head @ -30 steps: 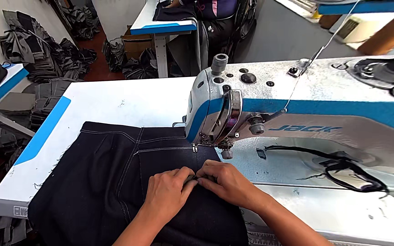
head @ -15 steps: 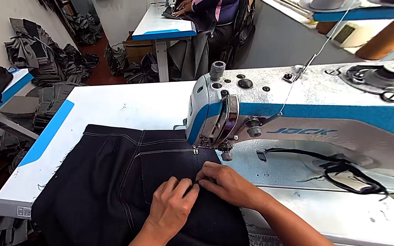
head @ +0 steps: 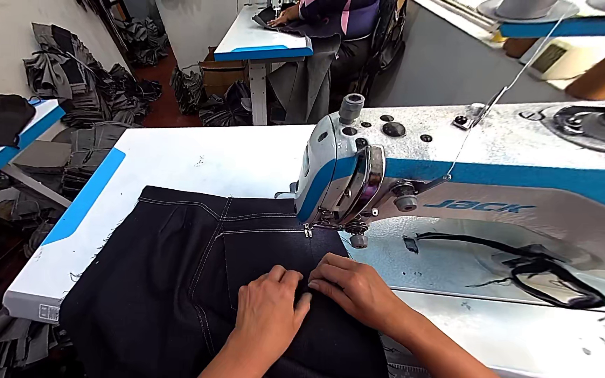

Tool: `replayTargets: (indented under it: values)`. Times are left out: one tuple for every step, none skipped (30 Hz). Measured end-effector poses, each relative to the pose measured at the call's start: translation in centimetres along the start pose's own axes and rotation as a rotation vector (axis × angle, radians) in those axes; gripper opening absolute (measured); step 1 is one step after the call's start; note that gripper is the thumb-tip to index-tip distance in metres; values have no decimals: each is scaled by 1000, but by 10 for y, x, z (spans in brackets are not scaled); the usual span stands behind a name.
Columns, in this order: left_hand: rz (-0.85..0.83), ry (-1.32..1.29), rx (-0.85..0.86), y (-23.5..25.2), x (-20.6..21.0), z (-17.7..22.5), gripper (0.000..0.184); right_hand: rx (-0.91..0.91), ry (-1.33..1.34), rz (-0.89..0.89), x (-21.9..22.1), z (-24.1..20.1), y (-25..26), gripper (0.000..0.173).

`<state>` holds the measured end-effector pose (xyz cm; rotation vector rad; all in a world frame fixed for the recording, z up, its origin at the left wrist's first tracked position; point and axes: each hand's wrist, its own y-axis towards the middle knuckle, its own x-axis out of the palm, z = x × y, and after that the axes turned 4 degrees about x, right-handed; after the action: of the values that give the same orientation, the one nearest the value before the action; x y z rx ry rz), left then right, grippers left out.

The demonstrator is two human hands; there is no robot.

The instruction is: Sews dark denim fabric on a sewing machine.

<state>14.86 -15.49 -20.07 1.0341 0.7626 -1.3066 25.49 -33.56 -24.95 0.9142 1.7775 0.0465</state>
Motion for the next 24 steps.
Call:
replayTargets:
  values:
    - [60,54,36,-1,6,2,24,-24,-26,8,0,0,0,33]
    - [155,119,90,-2,15,2,19,-56,-52,6,-2,0,1,33]
    - [251,181,135,-2,23,2,16,-91,-77,-2,-3,0,2,32]
    - [322,229,166,-2,29,1,15,-129,-100,-10,-5,1,4,32]
    - [361,256,184,-1,31,1,15,-173,-118,-19,-7,1,6,30]
    - [378,267,195,-2,33,1,15,-223,-127,-28,-9,1,8,29]
    - [381,268,204,-3,33,-1,15,-276,-136,-36,-12,1,10,28]
    - [371,262,207,-7,34,-3,16,-327,-146,-46,-14,1,11,26]
    - [349,256,202,-13,33,-5,18,-371,-160,-54,-16,1,11,24]
    - [331,261,192,-21,31,-9,22,-408,-182,-57,-18,0,11,23]
    - [323,274,178,-29,29,-14,29,-440,-202,-58,-19,0,11,22]
    - [323,290,164,-36,26,-19,34,-461,-220,-56,-20,-1,11,21]
    - [331,310,155,-43,24,-23,37,-474,-227,-51,-21,-1,11,20]
    - [344,328,156,-49,23,-26,38,-481,-226,-49,-21,-2,10,20]
    - [357,336,164,-53,23,-28,37,-487,-219,-52,-21,-2,10,20]
    - [375,340,182,-55,24,-30,36,-493,-210,-58,-22,-2,11,20]
    - [391,348,206,-55,24,-30,35,-501,-201,-61,-22,-1,12,20]
    - [405,361,235,-53,24,-32,33,-509,-191,-63,-23,0,14,20]
    - [415,378,272,-52,24,-33,30,-518,-183,-64,-23,1,16,20]
    - [422,398,315,-51,24,-34,28,-527,-178,-66,-23,2,16,20]
    - [421,418,357,-50,23,-35,26,-537,-173,-66,-24,2,17,20]
    - [412,439,394,-48,21,-36,25,-545,-169,-62,-23,3,17,20]
    - [394,457,424,-46,19,-37,23,-554,-167,-53,-23,3,17,20]
    - [375,469,448,-43,16,-37,22,-568,-167,-39,-22,4,17,19]
